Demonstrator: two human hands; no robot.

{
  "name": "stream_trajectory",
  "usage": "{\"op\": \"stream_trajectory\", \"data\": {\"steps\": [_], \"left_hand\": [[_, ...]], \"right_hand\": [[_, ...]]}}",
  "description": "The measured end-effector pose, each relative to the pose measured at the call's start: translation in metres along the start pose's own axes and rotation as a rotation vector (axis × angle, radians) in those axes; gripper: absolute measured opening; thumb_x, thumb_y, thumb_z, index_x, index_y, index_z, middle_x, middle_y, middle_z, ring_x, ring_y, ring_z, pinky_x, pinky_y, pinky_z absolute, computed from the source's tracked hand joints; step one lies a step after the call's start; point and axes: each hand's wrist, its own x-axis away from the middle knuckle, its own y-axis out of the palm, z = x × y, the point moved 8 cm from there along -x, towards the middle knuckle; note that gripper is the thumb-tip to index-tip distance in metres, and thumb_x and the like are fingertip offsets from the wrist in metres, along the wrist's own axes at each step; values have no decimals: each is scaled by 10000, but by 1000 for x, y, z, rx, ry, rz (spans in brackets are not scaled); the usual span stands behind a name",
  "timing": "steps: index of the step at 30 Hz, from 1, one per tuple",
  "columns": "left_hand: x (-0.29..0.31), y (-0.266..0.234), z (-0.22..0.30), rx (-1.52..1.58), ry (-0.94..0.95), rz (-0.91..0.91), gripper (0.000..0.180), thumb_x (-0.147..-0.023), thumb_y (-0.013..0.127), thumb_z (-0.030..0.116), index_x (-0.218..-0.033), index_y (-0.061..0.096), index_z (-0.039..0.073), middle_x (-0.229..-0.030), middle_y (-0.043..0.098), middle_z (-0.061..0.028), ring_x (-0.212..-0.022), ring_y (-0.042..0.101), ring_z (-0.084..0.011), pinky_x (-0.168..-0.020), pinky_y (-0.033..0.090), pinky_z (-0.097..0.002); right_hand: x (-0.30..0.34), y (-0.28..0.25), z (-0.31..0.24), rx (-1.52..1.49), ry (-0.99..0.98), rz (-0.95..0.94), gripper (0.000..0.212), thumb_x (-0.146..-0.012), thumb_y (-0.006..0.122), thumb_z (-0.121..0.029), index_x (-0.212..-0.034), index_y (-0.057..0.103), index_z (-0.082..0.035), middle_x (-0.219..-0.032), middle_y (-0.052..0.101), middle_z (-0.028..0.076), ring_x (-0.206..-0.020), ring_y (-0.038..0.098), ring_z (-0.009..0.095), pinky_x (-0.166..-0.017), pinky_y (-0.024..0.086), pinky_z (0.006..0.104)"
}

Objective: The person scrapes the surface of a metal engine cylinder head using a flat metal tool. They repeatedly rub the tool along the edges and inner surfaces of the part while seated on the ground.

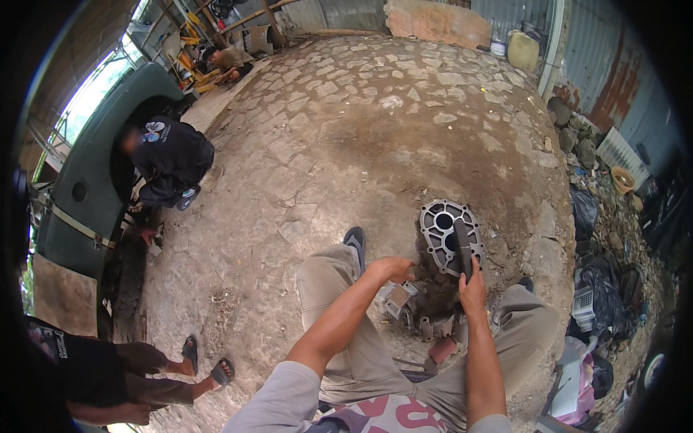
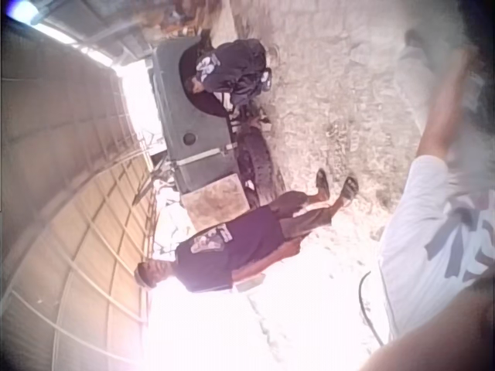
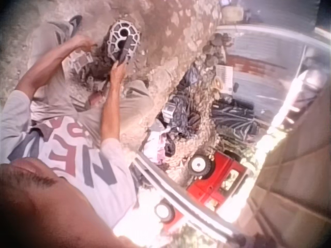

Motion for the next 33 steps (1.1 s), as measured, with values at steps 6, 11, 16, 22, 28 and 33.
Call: {"op": "stream_trajectory", "data": {"steps": [6,11,16,22,28,33], "left_hand": [[8,-11,9,18,1,8,527,-917,636,410,-1316,593,67,-1226,670,-202,-1139,638,-375,-948,525,-466],[9,-14,14,19,15,-4,530,-919,637,409,-1326,584,75,-1231,667,-203,-1145,635,-378,-953,522,-469],[5,-14,17,7,31,-22,531,-921,638,422,-1318,583,73,-1218,670,-205,-1143,633,-385,-943,526,-477],[9,-17,24,5,28,-28,536,-919,649,423,-1317,583,71,-1220,669,-206,-1144,633,-385,-941,526,-478],[10,-23,27,47,37,-3,536,-919,643,427,-1305,586,60,-1223,667,-208,-1151,630,-382,-955,518,-477],[1,-8,24,17,46,-38,519,-918,638,425,-1279,592,55,-1214,671,-207,-1149,631,-381,-943,519,-483]], "right_hand": [[-2,-4,-14,283,-23,-70,614,-953,597,-257,-1530,388,-260,-1009,642,236,-887,648,424,-765,505,541],[-3,-8,-22,279,-82,-69,599,-957,609,-275,-1520,406,-243,-902,657,236,-840,653,435,-742,504,546],[-11,-15,-19,288,-59,-71,606,-948,628,-249,-1511,410,-202,-887,656,281,-820,639,481,-736,498,553],[-24,-29,-20,367,-133,-221,593,-917,661,-207,-1466,437,-188,-890,660,256,-875,657,453,-767,508,554],[-30,-46,-6,263,-202,-180,565,-895,665,-172,-1422,462,-164,-949,677,262,-893,658,457,-793,511,549],[-28,-32,-27,297,-202,-213,537,-907,666,-212,-1407,479,-160,-903,684,248,-865,664,457,-766,517,550]]}}
